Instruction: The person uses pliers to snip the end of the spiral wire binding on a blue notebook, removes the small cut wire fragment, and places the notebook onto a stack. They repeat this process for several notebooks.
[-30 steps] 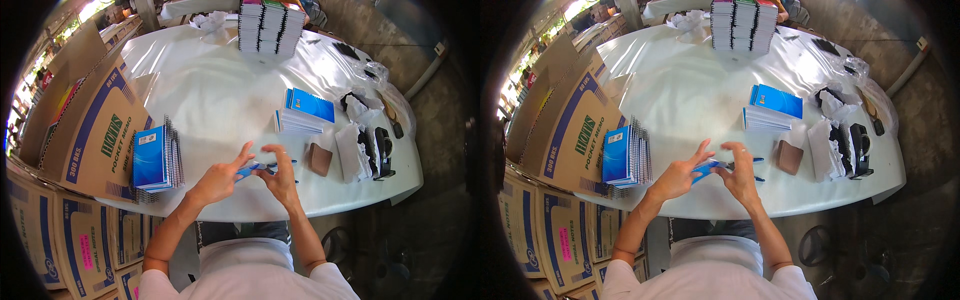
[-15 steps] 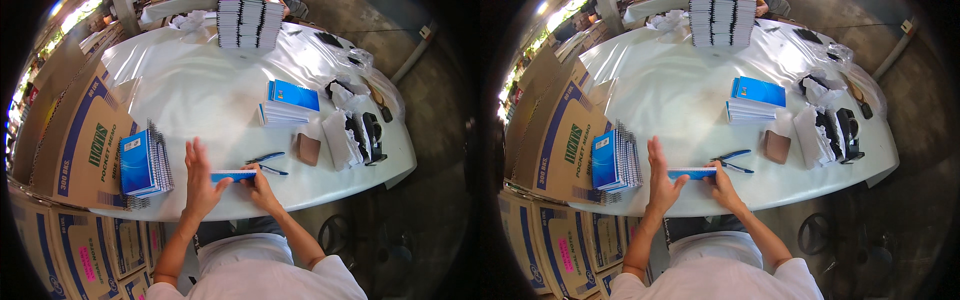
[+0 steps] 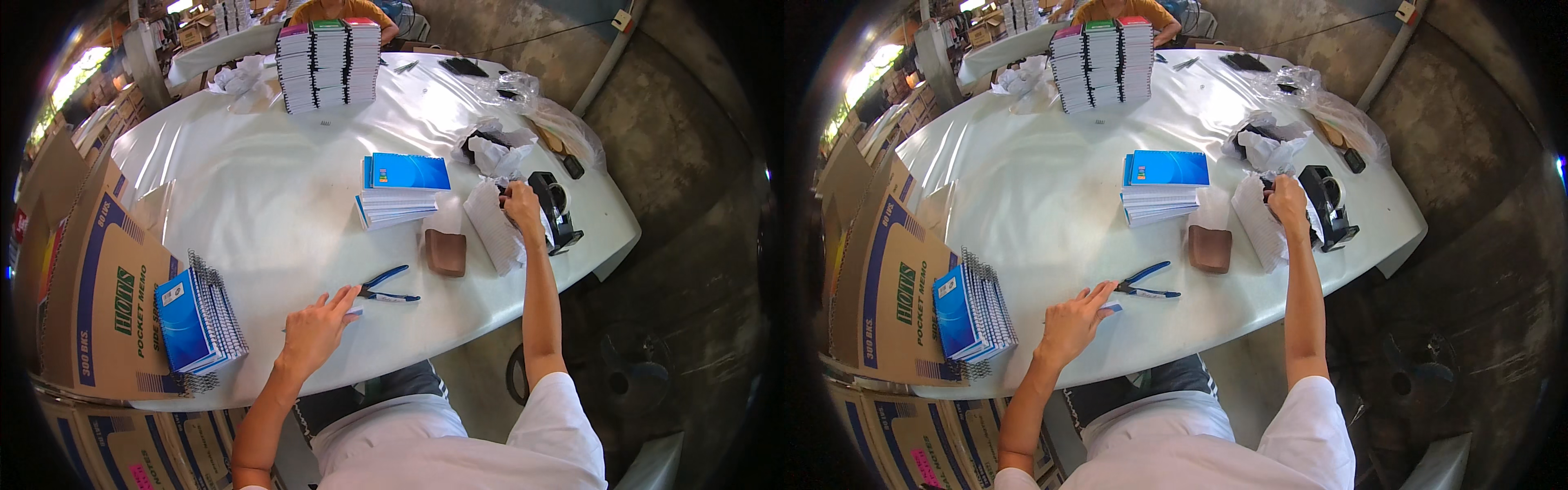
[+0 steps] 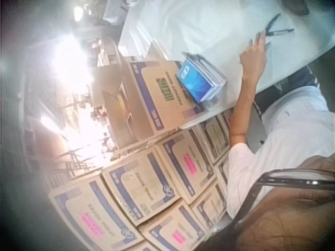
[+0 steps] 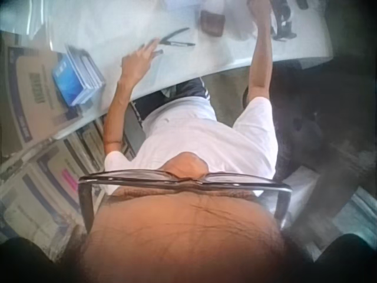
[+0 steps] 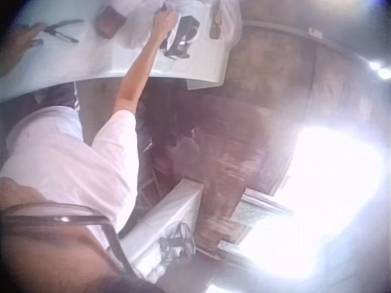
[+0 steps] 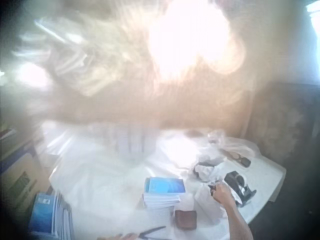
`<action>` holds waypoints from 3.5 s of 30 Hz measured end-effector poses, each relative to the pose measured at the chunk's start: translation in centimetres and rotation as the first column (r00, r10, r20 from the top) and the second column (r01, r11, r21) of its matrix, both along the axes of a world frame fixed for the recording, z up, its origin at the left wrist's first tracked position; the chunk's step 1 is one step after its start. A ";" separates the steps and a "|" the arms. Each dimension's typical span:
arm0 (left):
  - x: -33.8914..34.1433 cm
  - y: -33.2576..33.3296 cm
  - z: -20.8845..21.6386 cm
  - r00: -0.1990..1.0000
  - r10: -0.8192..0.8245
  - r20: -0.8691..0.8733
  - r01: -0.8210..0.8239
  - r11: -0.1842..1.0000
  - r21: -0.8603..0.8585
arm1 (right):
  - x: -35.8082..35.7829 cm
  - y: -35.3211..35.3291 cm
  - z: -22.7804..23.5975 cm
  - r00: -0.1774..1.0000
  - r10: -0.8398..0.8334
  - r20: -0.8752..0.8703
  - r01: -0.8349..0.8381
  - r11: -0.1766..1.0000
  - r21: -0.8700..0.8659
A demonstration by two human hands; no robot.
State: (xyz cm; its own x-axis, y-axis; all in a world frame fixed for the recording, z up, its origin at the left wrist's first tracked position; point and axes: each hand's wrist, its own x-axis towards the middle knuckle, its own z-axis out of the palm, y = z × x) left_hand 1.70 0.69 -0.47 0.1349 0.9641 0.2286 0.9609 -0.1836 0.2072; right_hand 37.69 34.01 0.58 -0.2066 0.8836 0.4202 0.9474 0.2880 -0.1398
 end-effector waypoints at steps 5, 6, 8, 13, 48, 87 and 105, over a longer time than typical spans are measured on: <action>-0.3 -0.5 0.3 1.000 0.027 0.002 -0.027 1.000 -0.014 | -2.4 -2.3 3.7 0.991 -0.012 -0.132 0.023 0.997 0.079; -0.2 -0.4 0.4 1.000 0.026 0.002 -0.026 1.000 -0.012 | -2.3 -2.5 4.3 0.994 0.004 -0.113 0.005 0.997 0.082; -0.2 -0.2 0.6 0.999 0.033 0.021 -0.033 0.999 -0.035 | -1.8 -2.6 5.3 0.997 0.037 -0.072 -0.031 0.996 0.087; -0.2 0.1 0.8 0.997 0.074 0.021 -0.073 0.996 -0.058 | -7.0 -8.1 7.9 0.883 0.468 -0.045 -0.396 0.793 0.463; -0.6 0.1 3.4 0.983 -0.180 0.041 0.180 0.888 -0.424 | -11.7 -15.1 0.0 0.535 0.821 -0.202 -0.840 0.489 -0.235; -4.5 -0.7 2.0 0.970 0.228 0.084 -0.217 0.969 -0.122 | -22.2 -15.7 0.5 0.401 0.455 -0.795 -0.854 -0.128 -0.504; -5.9 0.3 -4.3 0.449 0.166 0.878 -0.303 0.953 -0.025 | -23.7 -15.2 1.4 0.428 0.363 -0.827 -0.851 -0.145 -0.504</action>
